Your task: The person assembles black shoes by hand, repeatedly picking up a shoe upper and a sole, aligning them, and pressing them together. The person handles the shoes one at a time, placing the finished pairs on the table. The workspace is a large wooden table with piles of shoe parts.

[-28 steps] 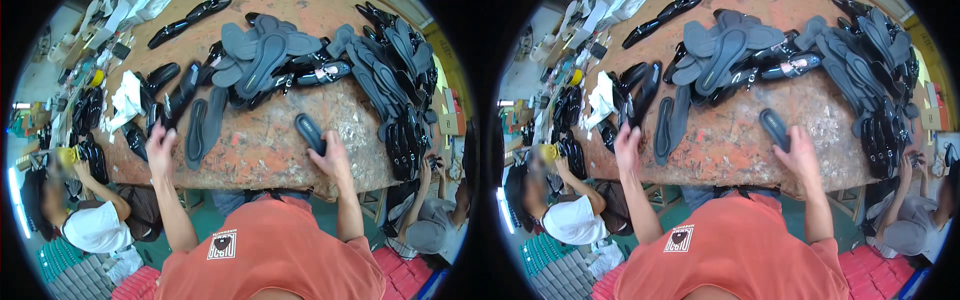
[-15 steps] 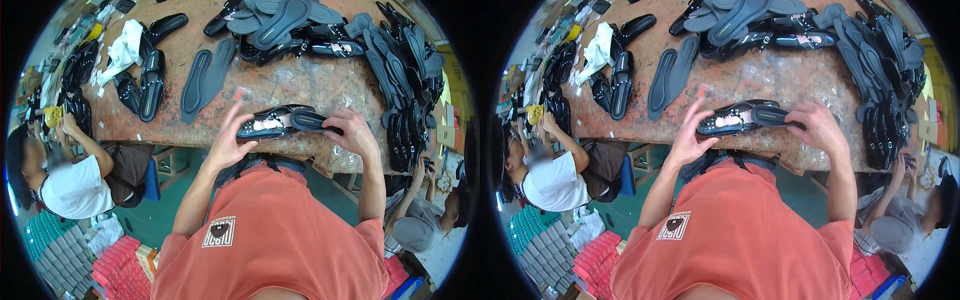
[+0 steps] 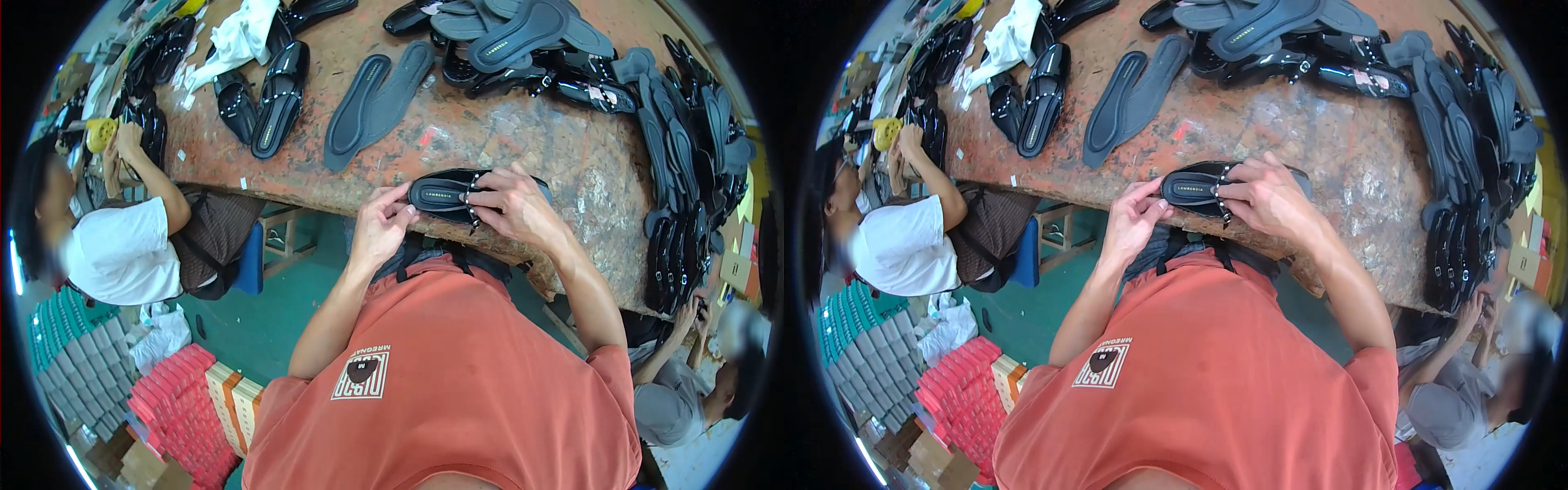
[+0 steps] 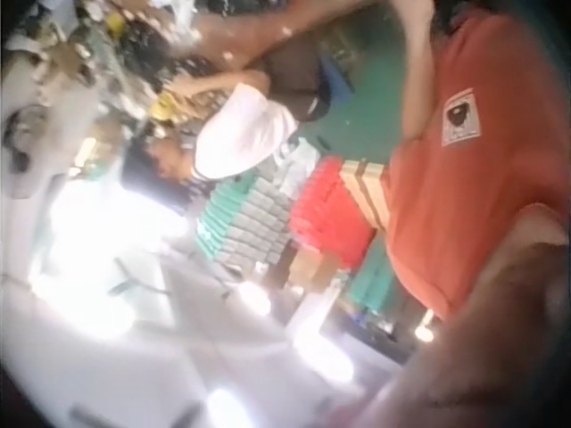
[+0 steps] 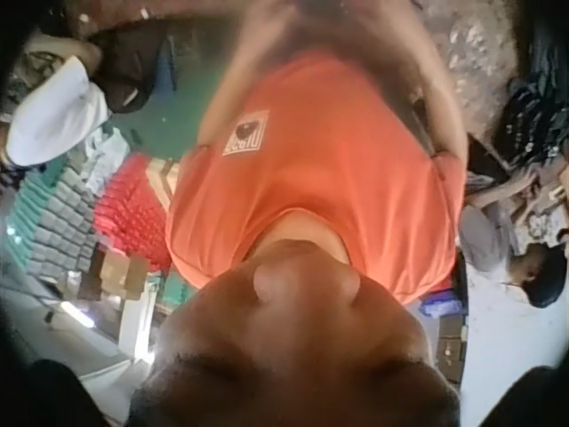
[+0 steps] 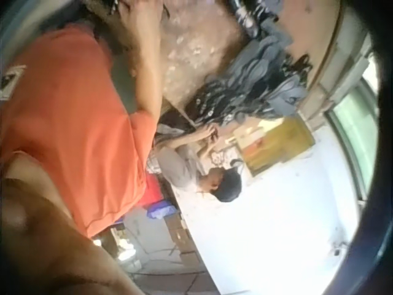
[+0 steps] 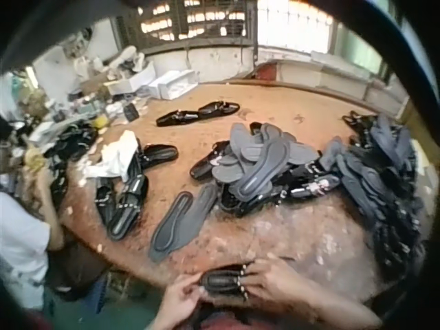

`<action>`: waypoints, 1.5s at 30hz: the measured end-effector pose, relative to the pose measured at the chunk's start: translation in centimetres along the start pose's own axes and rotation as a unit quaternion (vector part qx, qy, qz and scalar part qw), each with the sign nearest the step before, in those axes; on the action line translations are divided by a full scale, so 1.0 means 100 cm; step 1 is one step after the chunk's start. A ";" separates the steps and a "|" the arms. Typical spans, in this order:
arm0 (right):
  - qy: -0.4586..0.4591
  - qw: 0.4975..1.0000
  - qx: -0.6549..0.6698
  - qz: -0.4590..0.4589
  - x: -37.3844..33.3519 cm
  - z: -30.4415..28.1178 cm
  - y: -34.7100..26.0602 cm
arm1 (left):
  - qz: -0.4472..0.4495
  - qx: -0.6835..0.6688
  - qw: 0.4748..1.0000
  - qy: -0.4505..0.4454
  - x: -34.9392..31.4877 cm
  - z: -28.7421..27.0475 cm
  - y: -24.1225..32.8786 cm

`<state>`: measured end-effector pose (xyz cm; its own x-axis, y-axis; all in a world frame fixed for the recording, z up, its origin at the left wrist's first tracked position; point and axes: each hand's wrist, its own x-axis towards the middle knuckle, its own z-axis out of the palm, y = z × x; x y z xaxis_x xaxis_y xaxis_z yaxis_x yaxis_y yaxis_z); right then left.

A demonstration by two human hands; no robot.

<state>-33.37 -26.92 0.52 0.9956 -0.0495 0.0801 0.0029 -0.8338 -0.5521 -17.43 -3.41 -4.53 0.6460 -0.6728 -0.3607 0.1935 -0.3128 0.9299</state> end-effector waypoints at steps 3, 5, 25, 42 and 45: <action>-0.004 1.000 -0.022 0.006 0.002 0.005 -0.001 | -0.008 0.007 1.000 -0.007 0.004 -0.004 -0.006; -0.023 0.999 -0.042 0.019 0.003 0.007 -0.001 | -0.009 0.040 0.999 -0.005 0.005 -0.002 -0.004; -0.062 0.953 -0.256 0.150 0.003 -0.021 -0.029 | 0.430 0.365 0.802 -0.194 0.046 -0.003 0.040; 0.199 0.946 -0.105 0.233 -0.005 0.056 -0.070 | 0.370 0.542 0.661 -0.365 0.041 0.026 0.051; 0.128 0.933 -0.096 0.321 -0.012 0.033 -0.055 | 0.433 0.516 0.679 -0.292 0.040 0.030 0.044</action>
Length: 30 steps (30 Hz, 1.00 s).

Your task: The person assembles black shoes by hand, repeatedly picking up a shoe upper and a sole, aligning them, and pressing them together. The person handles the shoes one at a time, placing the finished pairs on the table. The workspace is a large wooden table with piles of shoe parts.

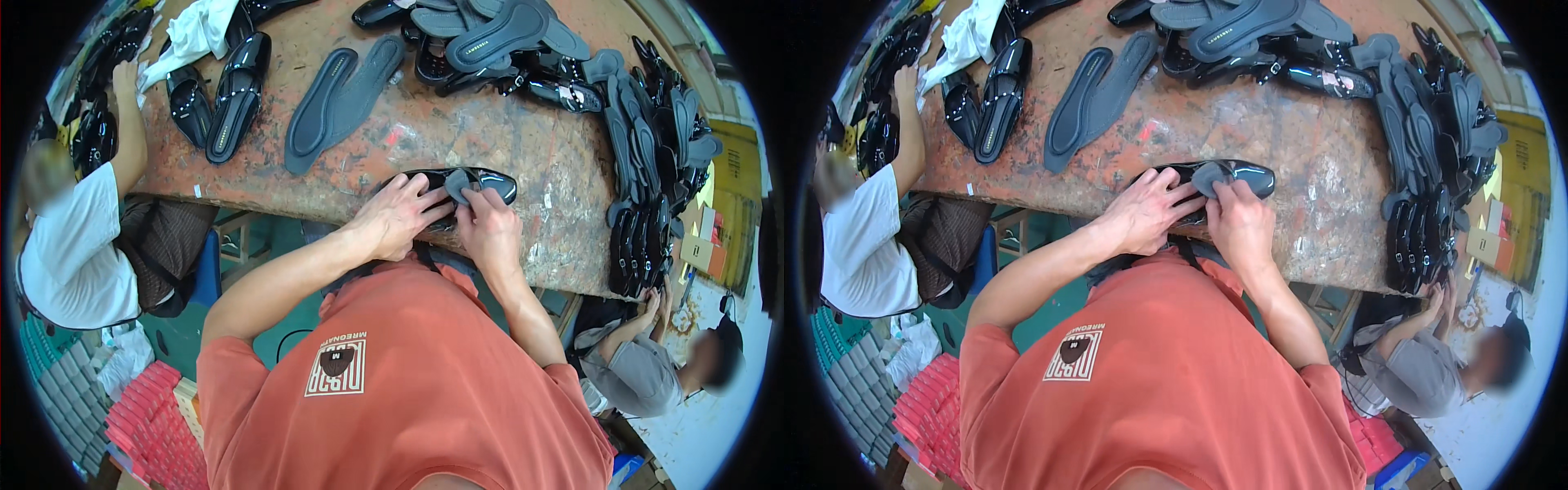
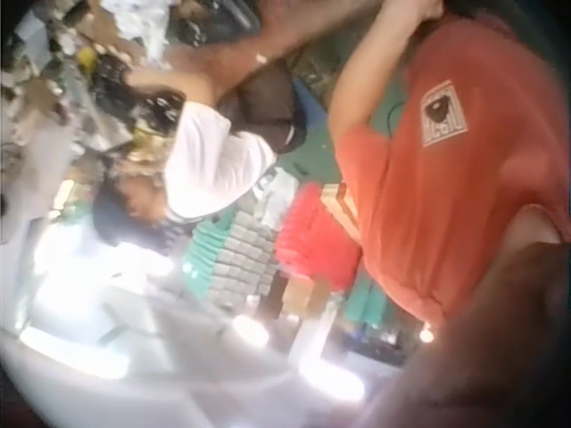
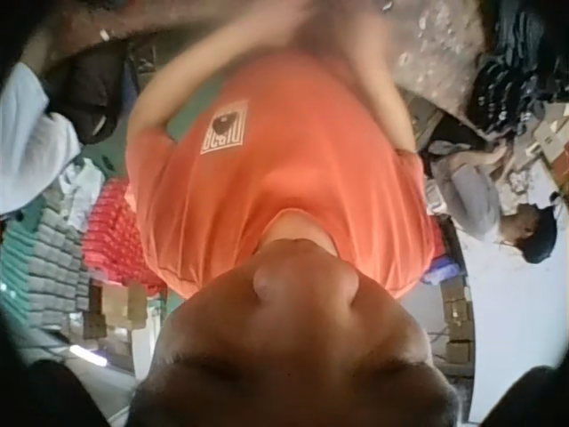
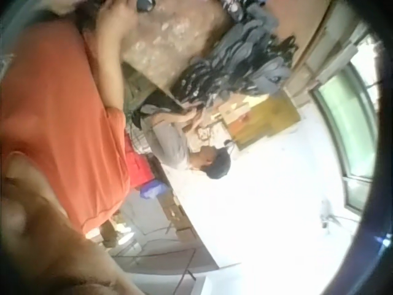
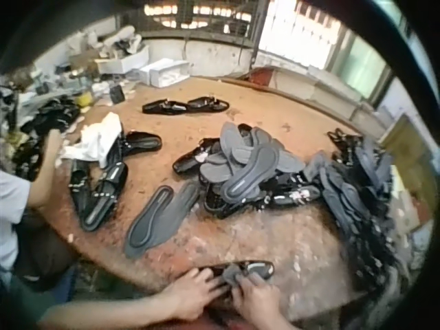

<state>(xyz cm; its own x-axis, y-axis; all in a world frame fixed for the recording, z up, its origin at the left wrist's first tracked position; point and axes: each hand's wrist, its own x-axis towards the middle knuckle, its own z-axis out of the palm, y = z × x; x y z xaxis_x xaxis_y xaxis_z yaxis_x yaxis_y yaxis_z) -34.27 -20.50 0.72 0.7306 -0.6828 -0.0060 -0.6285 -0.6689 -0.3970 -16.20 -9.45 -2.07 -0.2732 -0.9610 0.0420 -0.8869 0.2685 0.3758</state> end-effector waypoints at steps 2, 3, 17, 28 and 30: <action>0.067 0.993 -0.029 -0.089 -0.003 -0.001 -0.010 | -0.013 0.017 0.999 -0.047 0.005 -0.002 0.004; 0.091 0.989 -0.026 -0.116 -0.003 0.002 -0.013 | -0.004 0.052 0.995 -0.082 0.009 -0.005 0.002; -0.048 0.967 0.127 -0.217 0.012 -0.019 0.046 | 0.104 -0.018 0.993 -0.056 -0.006 -0.023 -0.022; -0.058 0.978 0.141 -0.139 0.024 -0.010 0.111 | 0.089 -0.050 0.992 -0.075 0.050 -0.022 0.008; -0.050 0.980 0.135 -0.135 0.023 -0.007 0.107 | 0.076 -0.013 0.984 -0.159 0.041 -0.026 0.009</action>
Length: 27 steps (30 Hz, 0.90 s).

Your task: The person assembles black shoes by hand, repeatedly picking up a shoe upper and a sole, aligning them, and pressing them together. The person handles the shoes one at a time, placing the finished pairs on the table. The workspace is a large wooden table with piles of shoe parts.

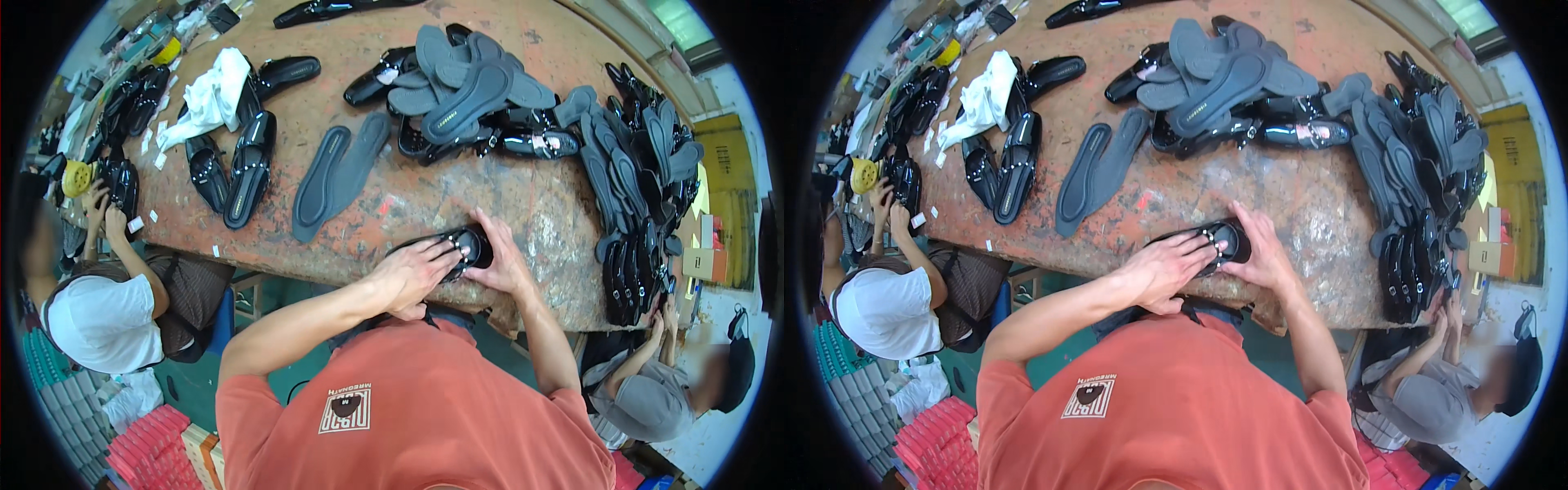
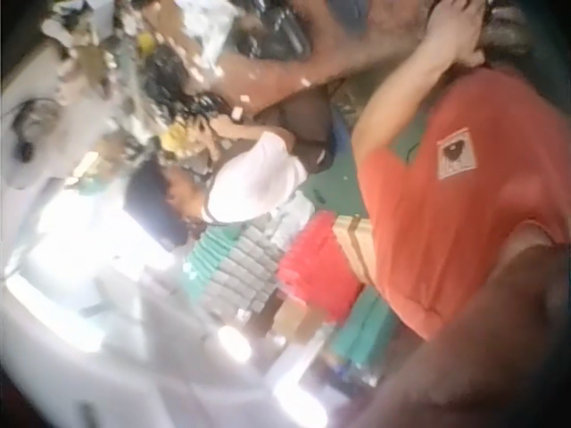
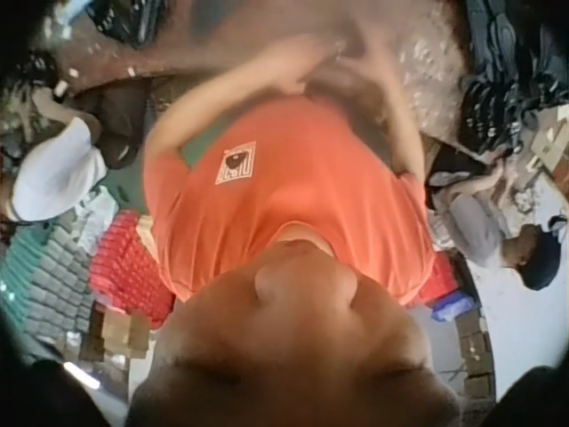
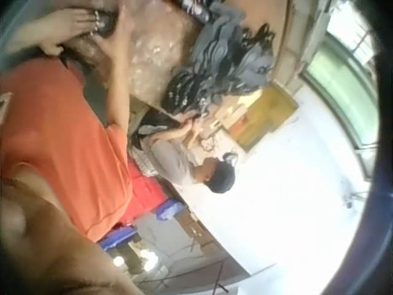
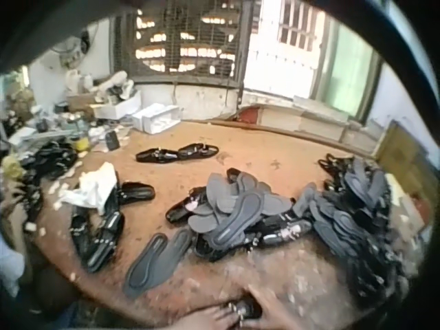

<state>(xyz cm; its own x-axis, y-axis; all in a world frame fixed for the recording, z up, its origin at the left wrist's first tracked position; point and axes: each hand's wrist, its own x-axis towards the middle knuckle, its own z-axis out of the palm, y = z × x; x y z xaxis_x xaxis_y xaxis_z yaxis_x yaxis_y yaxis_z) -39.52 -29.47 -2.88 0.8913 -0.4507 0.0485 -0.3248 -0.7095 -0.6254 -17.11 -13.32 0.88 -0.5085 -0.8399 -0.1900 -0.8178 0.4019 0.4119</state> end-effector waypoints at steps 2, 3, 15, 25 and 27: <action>0.005 1.000 0.008 0.000 0.004 0.003 0.000 | 0.023 -0.038 0.991 0.125 0.033 0.021 -0.009; -0.008 1.000 0.005 0.009 0.005 0.003 0.001 | 0.016 -0.027 0.997 0.072 0.048 0.012 -0.005; -0.047 0.980 -0.151 -0.118 0.004 -0.033 -0.043 | -0.187 -0.433 0.792 0.389 -0.050 -0.030 -0.011; -0.387 0.908 -0.159 0.030 0.015 -0.070 -0.059 | 0.111 -0.308 0.863 0.386 0.027 -0.075 0.024; -0.577 0.735 -0.327 0.138 0.055 -0.056 -0.097 | 0.034 -0.342 0.869 0.356 -0.010 -0.070 0.011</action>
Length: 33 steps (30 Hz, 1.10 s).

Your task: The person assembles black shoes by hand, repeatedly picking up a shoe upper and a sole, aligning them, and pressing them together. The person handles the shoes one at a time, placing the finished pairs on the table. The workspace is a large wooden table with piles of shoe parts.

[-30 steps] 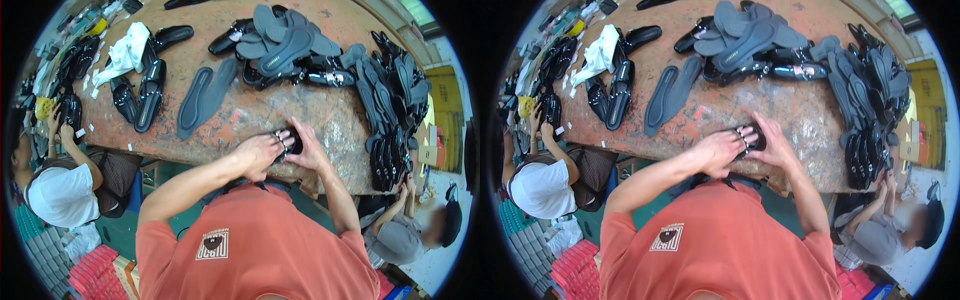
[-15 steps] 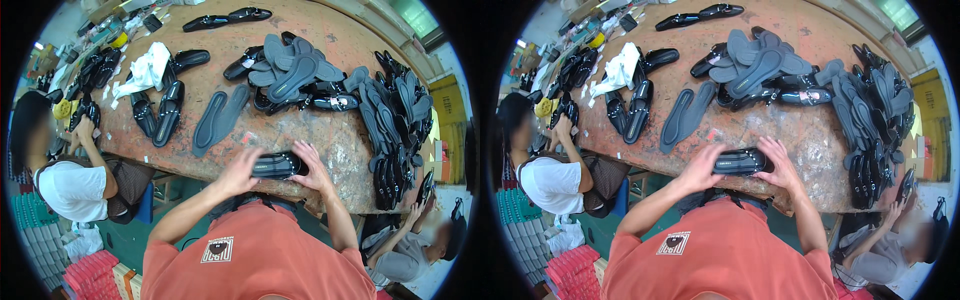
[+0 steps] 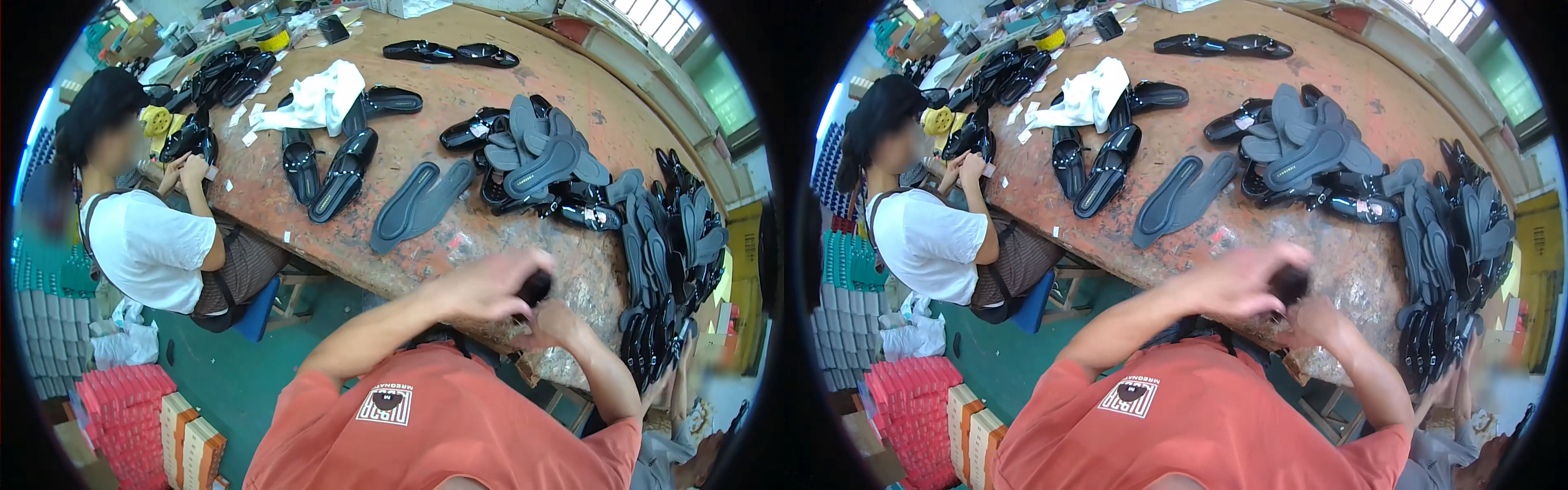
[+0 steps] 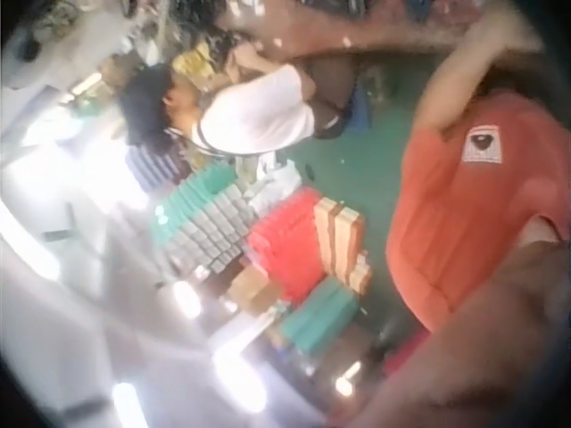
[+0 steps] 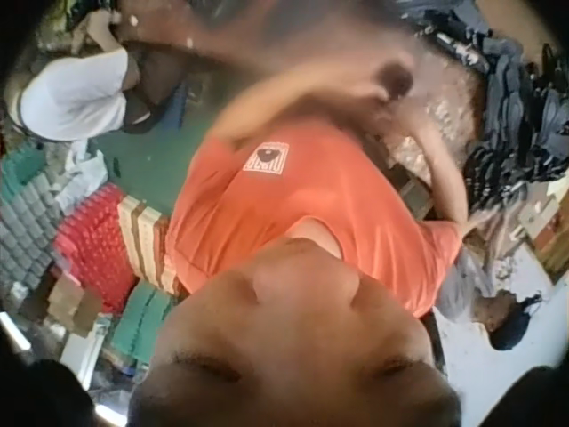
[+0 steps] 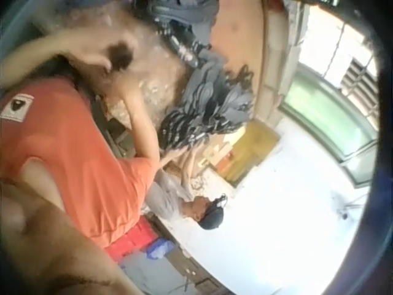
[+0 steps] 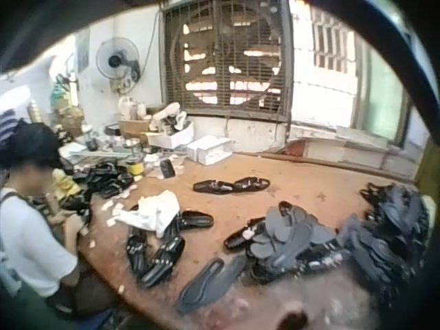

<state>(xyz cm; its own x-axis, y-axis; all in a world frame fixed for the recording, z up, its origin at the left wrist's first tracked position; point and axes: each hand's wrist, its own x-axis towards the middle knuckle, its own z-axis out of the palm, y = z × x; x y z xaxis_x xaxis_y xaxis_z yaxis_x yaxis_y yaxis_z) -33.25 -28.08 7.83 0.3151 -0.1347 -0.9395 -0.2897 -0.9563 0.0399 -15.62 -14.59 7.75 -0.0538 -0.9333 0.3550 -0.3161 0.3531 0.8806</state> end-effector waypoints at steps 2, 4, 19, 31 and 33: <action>0.476 0.848 -0.002 -0.235 0.000 0.012 0.017 | -0.127 0.025 0.976 0.173 -0.055 -0.050 0.002; 0.653 0.699 0.137 -0.257 0.006 -0.007 0.002 | -0.167 0.105 0.894 0.402 -0.142 -0.102 -0.038; 0.585 0.482 0.612 -0.227 0.174 -0.132 -0.104 | -0.246 0.303 0.881 0.266 -0.111 -0.079 -0.102; 0.470 0.292 0.794 -0.251 0.049 -0.008 -0.044 | -0.197 0.105 0.965 -0.137 -0.077 -0.064 -0.031; 0.456 0.247 0.816 -0.255 0.046 0.002 -0.041 | -0.282 0.041 0.949 -0.134 -0.092 -0.075 -0.034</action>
<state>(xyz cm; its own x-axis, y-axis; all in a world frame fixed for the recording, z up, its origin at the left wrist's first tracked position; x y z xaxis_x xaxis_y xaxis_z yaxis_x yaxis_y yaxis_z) -30.83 -24.70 3.30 0.5437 -0.8189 -0.1837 0.2532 0.3687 -0.8944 -6.93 -6.68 3.83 -0.0895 -0.9594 -0.2674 -0.4387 -0.2031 0.8754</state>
